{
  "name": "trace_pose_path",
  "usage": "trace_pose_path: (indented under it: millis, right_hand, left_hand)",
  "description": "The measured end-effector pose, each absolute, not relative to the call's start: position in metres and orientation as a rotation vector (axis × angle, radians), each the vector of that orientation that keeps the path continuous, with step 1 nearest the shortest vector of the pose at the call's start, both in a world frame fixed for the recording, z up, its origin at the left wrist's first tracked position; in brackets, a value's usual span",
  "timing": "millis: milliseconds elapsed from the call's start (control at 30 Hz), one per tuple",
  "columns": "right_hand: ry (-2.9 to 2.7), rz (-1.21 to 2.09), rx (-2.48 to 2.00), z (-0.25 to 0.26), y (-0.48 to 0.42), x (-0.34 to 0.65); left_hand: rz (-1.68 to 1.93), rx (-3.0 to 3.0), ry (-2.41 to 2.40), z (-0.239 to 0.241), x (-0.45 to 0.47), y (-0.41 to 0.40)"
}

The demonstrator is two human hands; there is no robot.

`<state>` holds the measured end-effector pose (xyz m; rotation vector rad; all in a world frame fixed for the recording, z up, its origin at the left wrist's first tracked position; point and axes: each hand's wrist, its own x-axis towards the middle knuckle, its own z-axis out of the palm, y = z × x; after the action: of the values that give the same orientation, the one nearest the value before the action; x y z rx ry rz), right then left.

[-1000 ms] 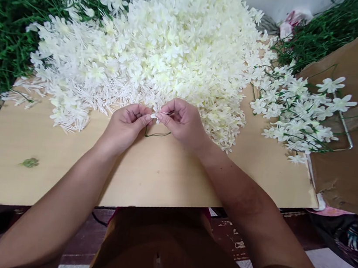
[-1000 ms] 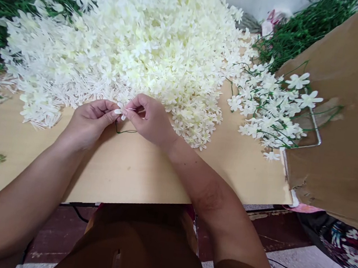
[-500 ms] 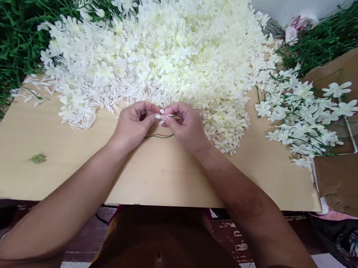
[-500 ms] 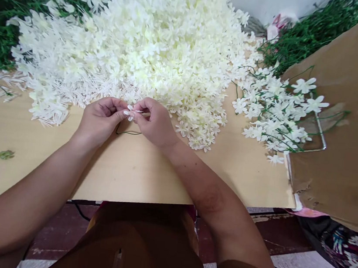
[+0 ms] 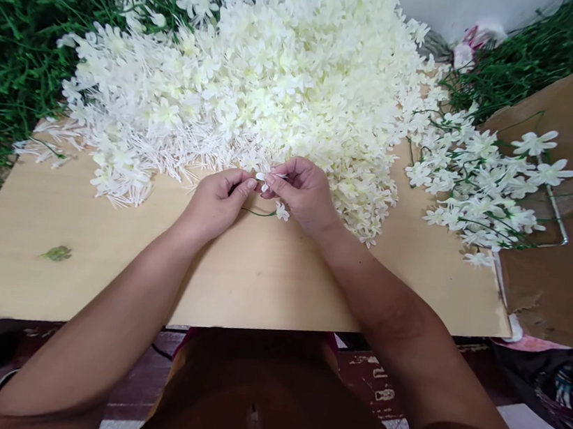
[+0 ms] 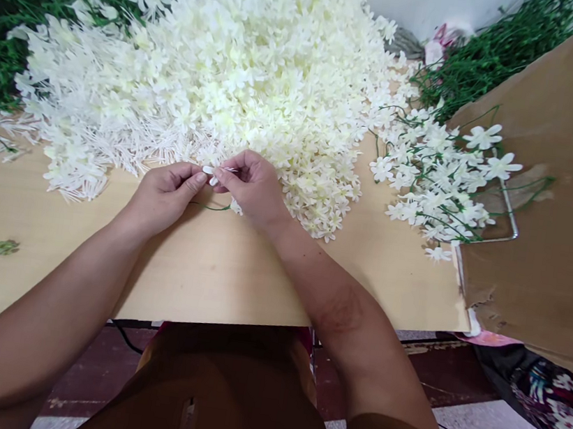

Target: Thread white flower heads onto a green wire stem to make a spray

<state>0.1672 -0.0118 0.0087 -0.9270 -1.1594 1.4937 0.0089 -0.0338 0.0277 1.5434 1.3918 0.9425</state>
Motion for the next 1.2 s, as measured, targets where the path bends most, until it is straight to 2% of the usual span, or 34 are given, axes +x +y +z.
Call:
trace_pose_path:
  millis: [300, 1200]
  right_hand:
    - [-1.039, 1.704, -0.905, 0.013, -0.014, 0.167]
    - [-1.188, 1.442, -0.984, 0.010, -0.025, 0.152]
  left_hand:
    - [0.970, 1.473, 1.240, 0.024, 0.005, -0.032]
    - [1.001, 1.491, 1.234, 0.023, 0.008, -0.031]
